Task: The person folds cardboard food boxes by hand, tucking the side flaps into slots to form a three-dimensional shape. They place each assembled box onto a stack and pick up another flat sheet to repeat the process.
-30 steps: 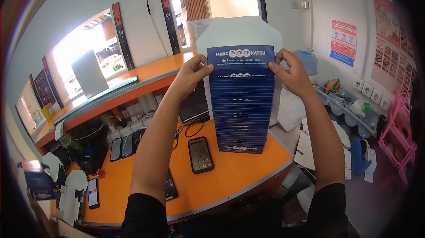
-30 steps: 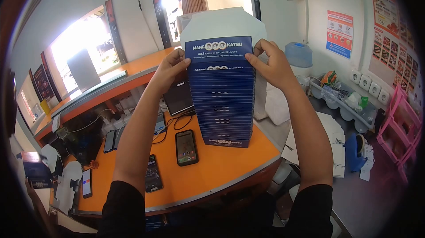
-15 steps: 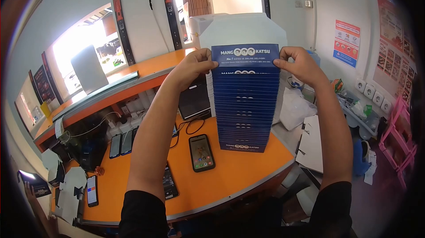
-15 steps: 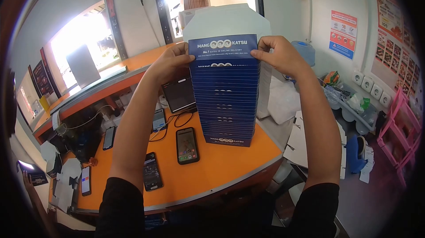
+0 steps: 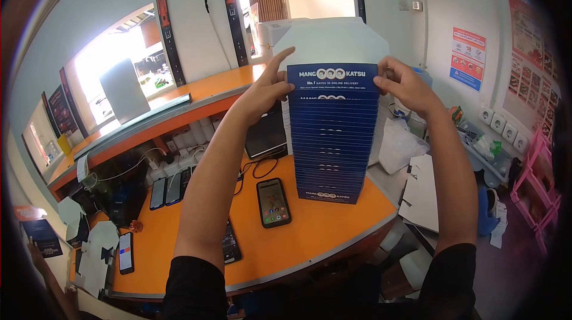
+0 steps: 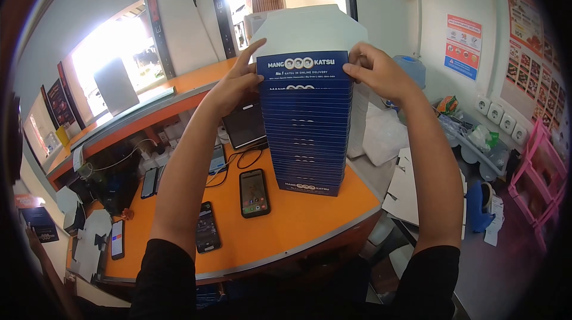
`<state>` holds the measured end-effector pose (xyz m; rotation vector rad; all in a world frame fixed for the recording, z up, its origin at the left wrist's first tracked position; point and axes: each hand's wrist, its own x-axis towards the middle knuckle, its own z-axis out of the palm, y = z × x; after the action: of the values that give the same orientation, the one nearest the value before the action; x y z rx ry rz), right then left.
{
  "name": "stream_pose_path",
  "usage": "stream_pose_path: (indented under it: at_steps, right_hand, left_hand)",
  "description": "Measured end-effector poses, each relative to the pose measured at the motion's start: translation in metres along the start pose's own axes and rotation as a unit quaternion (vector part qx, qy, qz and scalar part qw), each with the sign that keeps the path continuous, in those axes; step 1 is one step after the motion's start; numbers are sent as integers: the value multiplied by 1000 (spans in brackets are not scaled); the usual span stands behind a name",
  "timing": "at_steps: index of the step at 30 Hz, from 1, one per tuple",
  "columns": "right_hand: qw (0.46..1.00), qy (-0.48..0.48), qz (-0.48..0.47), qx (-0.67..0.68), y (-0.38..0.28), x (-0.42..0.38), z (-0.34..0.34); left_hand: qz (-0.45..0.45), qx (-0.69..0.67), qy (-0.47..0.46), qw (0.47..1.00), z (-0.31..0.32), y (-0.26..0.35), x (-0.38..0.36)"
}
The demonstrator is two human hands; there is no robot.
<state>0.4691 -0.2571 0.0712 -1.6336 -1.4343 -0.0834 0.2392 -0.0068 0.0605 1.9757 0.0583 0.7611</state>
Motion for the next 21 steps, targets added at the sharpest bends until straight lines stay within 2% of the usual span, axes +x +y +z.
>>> stream_pose_path:
  at_steps: [3, 5, 6, 10, 12, 13, 15, 18, 19, 21]
  right_hand:
    - [994, 75, -73, 20, 9, -9, 21]
    - [978, 123, -158, -54, 12, -13, 38]
    - [976, 154, -154, -20, 6, -17, 45]
    - [944, 239, -200, -113, 26, -16, 59]
    - [903, 318, -227, -179, 28, -12, 69]
    - [901, 330, -244, -145, 30, -9, 74]
    - [892, 349, -278, -75, 31, 1, 83]
    - [894, 365, -244, 84, 26, 7, 99]
    - [902, 344, -239, 110, 29, 7, 99]
    - [913, 299, -227, 161, 35, 5, 99]
  left_hand:
    - [80, -21, -5, 997, 7, -16, 1]
    - [115, -10, 17, 993, 13, -30, 1]
    - [118, 9, 38, 992, 15, -35, 0]
    - [172, 74, 121, 975, 26, -50, 2]
    - [300, 199, 217, 907, 28, -56, 10]
    - [360, 257, 262, 858, 30, -58, 15]
    - [367, 131, 234, 891, 41, -61, 23]
    - [332, -36, 198, 922, 55, -64, 26]
    - [312, -87, 186, 928, 57, -64, 25]
    - [269, -93, 178, 942, 56, -62, 22]
